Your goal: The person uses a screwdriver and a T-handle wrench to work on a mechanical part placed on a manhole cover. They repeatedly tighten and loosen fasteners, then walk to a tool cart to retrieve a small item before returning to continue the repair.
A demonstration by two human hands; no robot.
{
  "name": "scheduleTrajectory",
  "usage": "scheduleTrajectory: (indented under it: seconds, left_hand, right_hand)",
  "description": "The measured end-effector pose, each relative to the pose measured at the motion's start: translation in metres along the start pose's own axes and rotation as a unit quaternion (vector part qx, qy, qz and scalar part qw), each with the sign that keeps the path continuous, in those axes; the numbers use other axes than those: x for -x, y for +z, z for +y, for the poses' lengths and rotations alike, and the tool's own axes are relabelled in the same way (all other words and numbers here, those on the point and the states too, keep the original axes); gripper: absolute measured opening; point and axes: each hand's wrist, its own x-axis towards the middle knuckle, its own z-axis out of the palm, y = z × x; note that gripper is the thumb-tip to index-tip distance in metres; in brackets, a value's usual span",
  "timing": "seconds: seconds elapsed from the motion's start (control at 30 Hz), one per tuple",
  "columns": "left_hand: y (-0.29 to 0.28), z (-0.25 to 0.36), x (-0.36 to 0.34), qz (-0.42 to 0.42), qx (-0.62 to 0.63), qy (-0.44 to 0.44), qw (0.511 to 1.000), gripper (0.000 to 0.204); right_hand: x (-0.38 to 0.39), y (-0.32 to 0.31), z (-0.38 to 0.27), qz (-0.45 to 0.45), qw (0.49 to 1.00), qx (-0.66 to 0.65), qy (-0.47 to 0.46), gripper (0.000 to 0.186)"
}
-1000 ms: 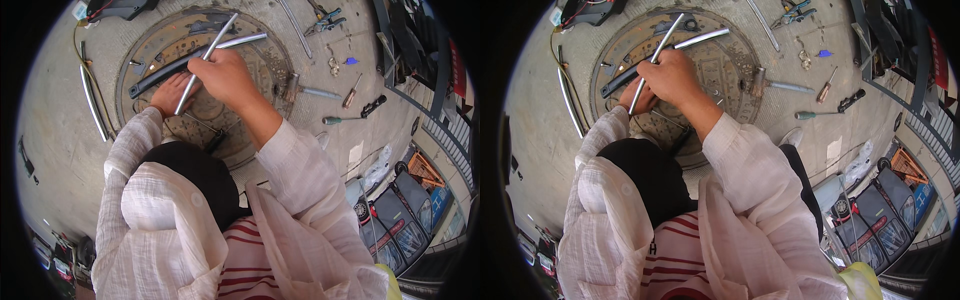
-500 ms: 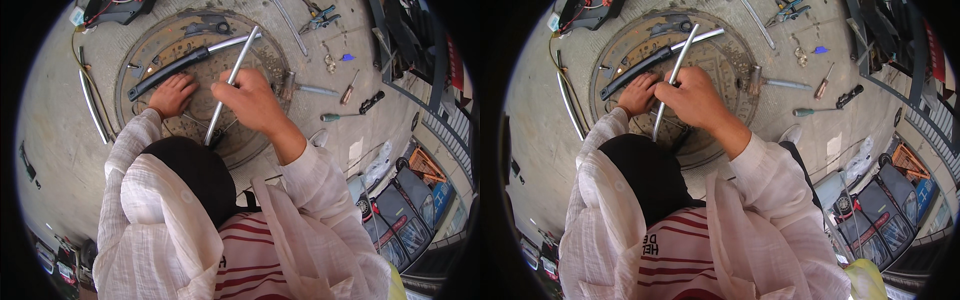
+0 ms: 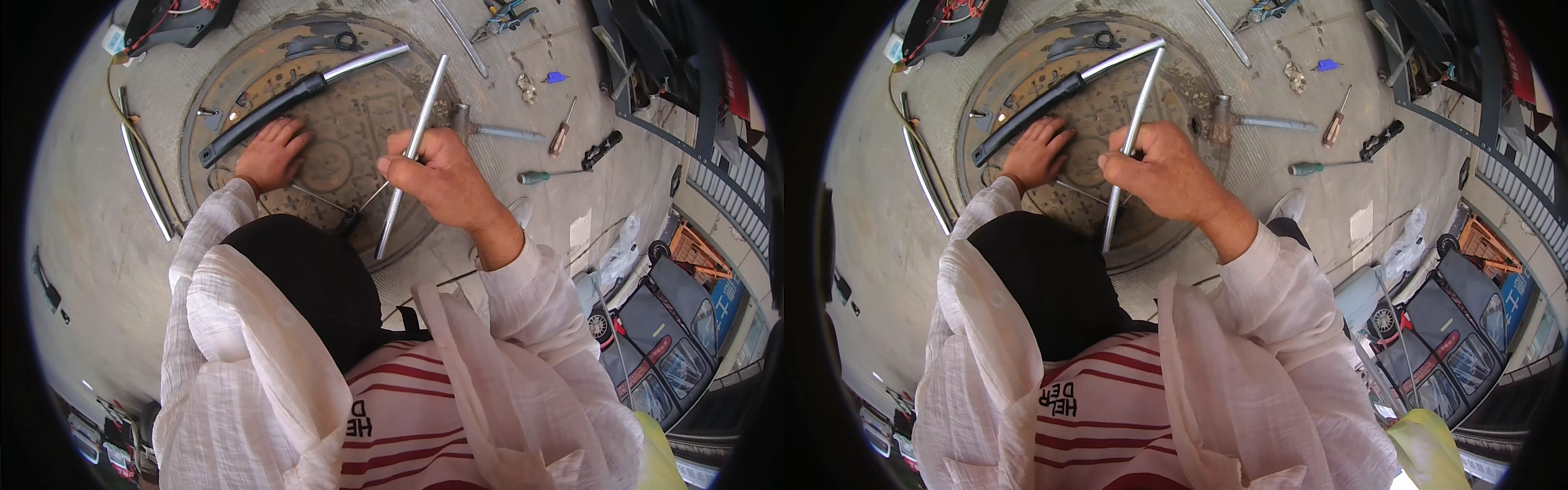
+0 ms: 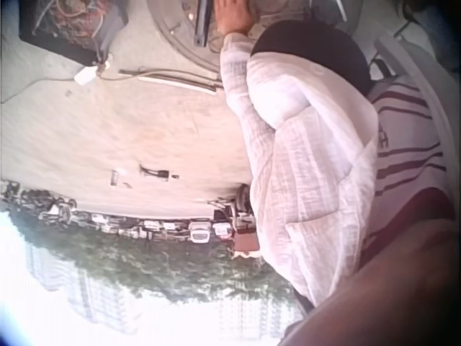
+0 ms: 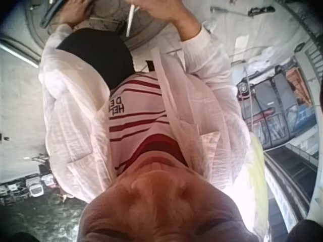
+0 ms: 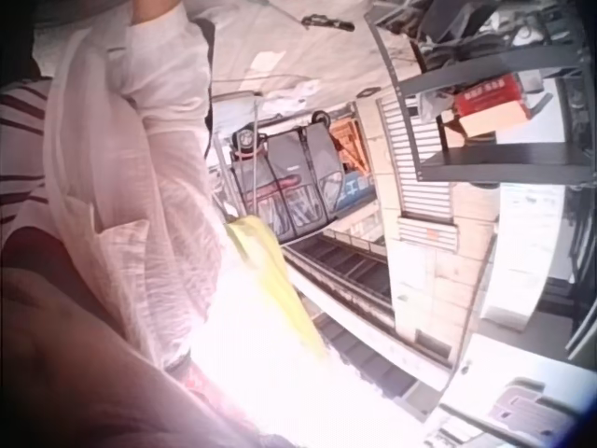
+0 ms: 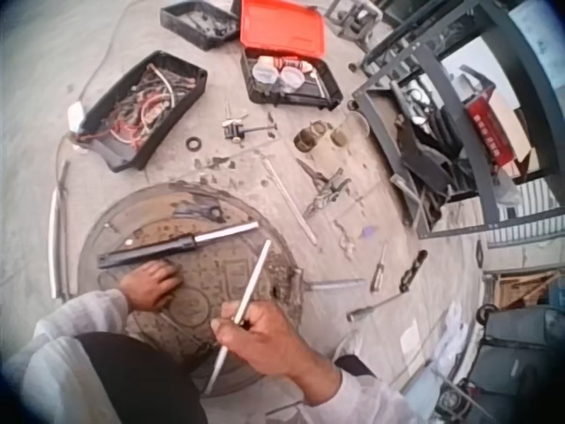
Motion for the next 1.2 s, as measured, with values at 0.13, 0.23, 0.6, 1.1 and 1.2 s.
scheduleTrajectory:
  seconds: [0.13,0.23,0.6,1.1,1.2]
  left_hand:
    - [-0.001,0.001,0.000,-0.006,-0.002,0.001,1.000,0.051]
    - [-0.001,0.002,-0.001,-0.005,-0.004,0.003,1.000,0.051]
    - [0.001,0.001,0.004,-0.003,-0.002,0.000,1.000,0.053]
    - [0.002,0.007,0.001,-0.015,-0.025,-0.006,1.000,0.053]
    - [-0.001,0.001,0.007,-0.029,-0.022,-0.022,0.999,0.052]
  right_hand:
    - [0.007,-0.004,0.004,0.006,0.999,-0.008,-0.032,0.024]
    - [0.015,-0.009,0.009,0.004,0.999,0.000,-0.034,0.024]
    - [0.052,-0.021,0.026,-0.023,0.994,-0.043,-0.098,0.022]
    - [0.114,-0.044,0.053,0.019,0.991,-0.042,-0.125,0.016]
    - [0.162,-0.069,0.079,0.088,0.992,-0.017,-0.085,0.012]
